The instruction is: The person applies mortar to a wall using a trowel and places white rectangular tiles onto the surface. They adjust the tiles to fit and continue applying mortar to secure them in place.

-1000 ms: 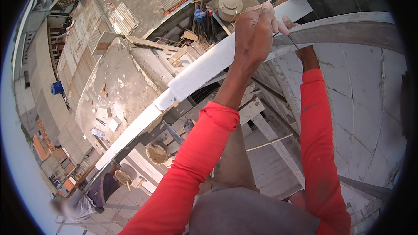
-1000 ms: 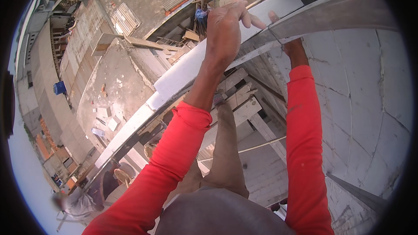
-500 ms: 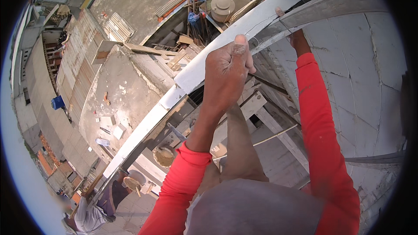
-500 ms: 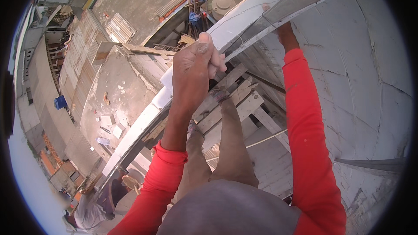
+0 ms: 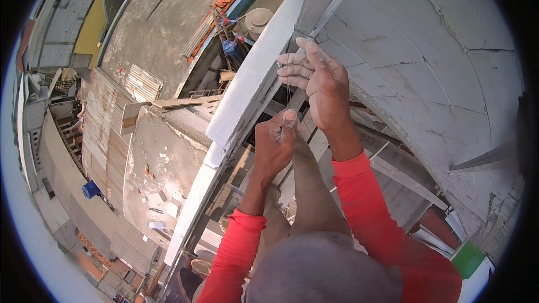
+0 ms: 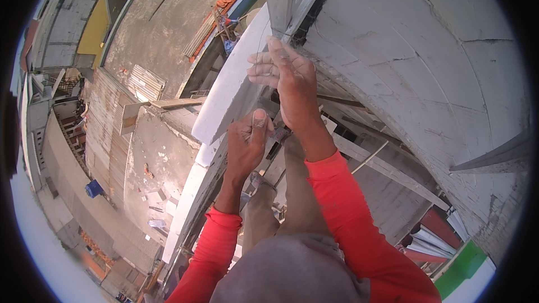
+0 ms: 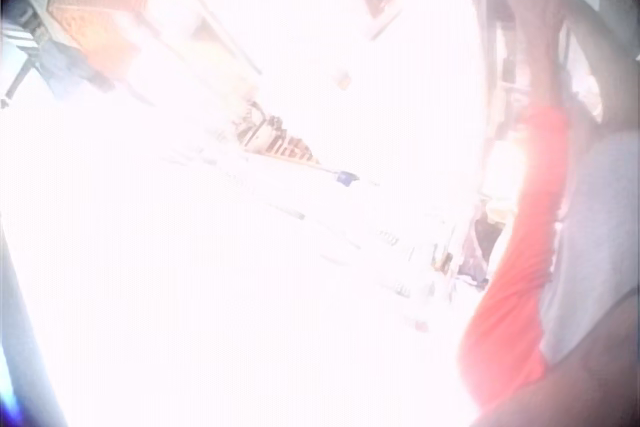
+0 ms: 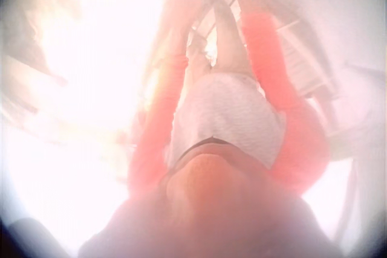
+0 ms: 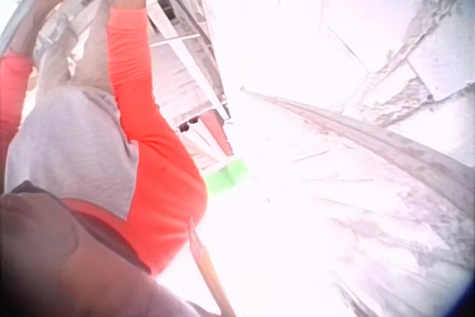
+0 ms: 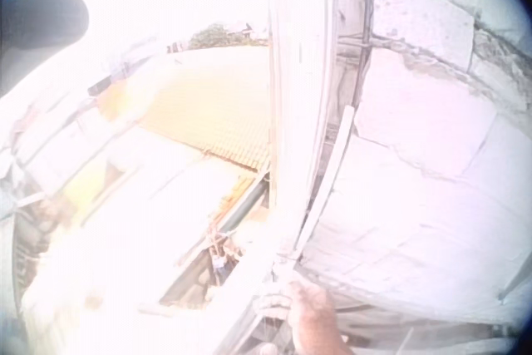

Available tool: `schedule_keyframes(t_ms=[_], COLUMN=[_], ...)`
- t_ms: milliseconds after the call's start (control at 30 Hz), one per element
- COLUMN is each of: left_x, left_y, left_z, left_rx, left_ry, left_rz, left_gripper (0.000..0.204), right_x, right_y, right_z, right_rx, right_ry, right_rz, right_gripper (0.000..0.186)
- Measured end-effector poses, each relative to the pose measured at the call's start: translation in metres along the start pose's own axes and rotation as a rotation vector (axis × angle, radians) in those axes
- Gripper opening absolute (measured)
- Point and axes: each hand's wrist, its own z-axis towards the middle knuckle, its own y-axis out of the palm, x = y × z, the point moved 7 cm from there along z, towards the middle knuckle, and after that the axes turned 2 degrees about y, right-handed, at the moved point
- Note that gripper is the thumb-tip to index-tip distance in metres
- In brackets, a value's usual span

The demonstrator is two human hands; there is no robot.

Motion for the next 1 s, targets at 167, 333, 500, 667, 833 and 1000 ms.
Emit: schedule_keyframes(t_ms=[167,333,500,667,833,1000], left_x=[-0.009,-0.015,-0.038,-0.033,-0.027,-0.014], left_y=[0.016,0.004,-0.045,-0.098,-0.113,-0.099], left_z=[-0.004,-0.008,0.002,0.005,-0.014,-0.065], left_rx=[-0.025,-0.004,0.257,0.428,0.404,0.348], left_ry=[-0.030,-0.006,-0.170,-0.135,-0.185,-0.235], left_rz=[0.030,-0.042,-0.211,-0.320,-0.553,-0.945], left_gripper=[0.049,0.051,0.057,0.050,0.055,0.038], right_x=[-0.006,-0.007,0.023,0.096,0.098,0.093], right_y=[0.014,-0.004,0.036,0.059,0.071,0.029], right_z=[0.022,0.038,0.046,0.004,-0.049,-0.116], right_rx=[0.177,0.059,-0.208,-0.462,-0.775,-0.777], right_ry=[-0.033,-0.065,-0.252,0.025,0.059,0.143], right_rz=[-0.637,-0.707,-0.889,-0.902,-1.004,-1.051], right_gripper=[0.036,0.030,0.031,0.035,0.040,0.038])
